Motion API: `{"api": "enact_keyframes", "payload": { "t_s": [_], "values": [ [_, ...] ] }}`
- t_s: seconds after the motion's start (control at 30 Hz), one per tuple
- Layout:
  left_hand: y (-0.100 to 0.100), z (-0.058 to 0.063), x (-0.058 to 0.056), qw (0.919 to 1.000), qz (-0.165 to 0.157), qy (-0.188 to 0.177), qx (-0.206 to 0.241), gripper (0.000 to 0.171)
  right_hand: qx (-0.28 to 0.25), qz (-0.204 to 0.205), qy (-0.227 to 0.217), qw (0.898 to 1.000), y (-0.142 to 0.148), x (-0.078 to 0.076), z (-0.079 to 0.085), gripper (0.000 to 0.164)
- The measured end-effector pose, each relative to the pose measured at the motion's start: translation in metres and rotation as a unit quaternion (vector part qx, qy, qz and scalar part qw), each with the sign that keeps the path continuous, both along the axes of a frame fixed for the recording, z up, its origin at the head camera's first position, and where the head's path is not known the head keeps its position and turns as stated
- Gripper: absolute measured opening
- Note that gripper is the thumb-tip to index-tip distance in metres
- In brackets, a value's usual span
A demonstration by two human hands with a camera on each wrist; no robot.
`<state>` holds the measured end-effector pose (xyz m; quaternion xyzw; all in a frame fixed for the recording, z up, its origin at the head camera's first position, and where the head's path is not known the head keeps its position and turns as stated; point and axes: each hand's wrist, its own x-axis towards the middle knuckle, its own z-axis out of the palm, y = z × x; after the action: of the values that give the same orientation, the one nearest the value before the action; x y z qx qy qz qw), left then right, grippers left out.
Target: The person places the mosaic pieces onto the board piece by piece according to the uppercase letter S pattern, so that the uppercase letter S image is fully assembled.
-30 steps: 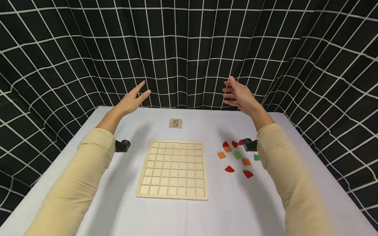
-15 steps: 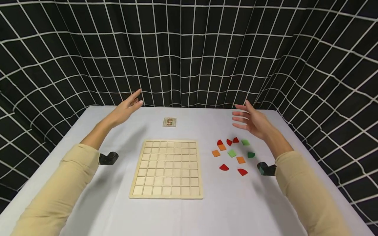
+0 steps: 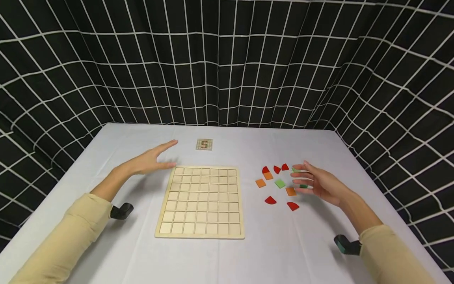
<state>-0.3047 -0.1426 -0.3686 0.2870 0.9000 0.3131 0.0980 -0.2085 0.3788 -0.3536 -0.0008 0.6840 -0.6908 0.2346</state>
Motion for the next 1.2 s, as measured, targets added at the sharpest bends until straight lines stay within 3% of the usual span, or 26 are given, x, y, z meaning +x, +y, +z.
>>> {"api": "enact_keyframes", "payload": {
  "t_s": [0.13,0.3,0.5,0.63,0.83,0.97,1.07,1.2],
  "values": [
    [0.001,-0.012,0.008,0.9996,-0.025,-0.005,-0.009,0.091,0.051,0.018,-0.008,0.999,0.008,0.014,-0.013,0.032],
    [0.01,-0.025,0.013,0.9986,-0.047,-0.02,-0.016,0.094,0.101,0.056,0.008,0.993,0.022,0.027,-0.022,0.046],
    [0.014,-0.034,0.019,0.9967,-0.061,-0.044,-0.031,0.097,0.178,0.087,0.045,0.979,0.019,0.037,-0.027,0.048],
    [0.011,-0.037,0.022,0.9958,-0.063,-0.052,-0.042,0.101,0.24,0.085,0.076,0.964,0.01,0.041,-0.031,0.047],
    [0.006,-0.042,0.024,0.9963,-0.054,-0.047,-0.048,0.103,0.273,0.051,0.117,0.954,-0.002,0.044,-0.043,0.043],
    [0.007,-0.043,0.026,0.9961,-0.052,-0.051,-0.05,0.104,0.311,0.038,0.182,0.932,-0.01,0.046,-0.045,0.039],
    [0.007,-0.043,0.027,0.9959,-0.05,-0.052,-0.054,0.103,0.353,0.043,0.226,0.907,-0.017,0.047,-0.045,0.033],
    [0.007,-0.042,0.028,0.9955,-0.051,-0.047,-0.065,0.102,0.398,0.058,0.249,0.881,-0.021,0.045,-0.046,0.028]
  ]
}}
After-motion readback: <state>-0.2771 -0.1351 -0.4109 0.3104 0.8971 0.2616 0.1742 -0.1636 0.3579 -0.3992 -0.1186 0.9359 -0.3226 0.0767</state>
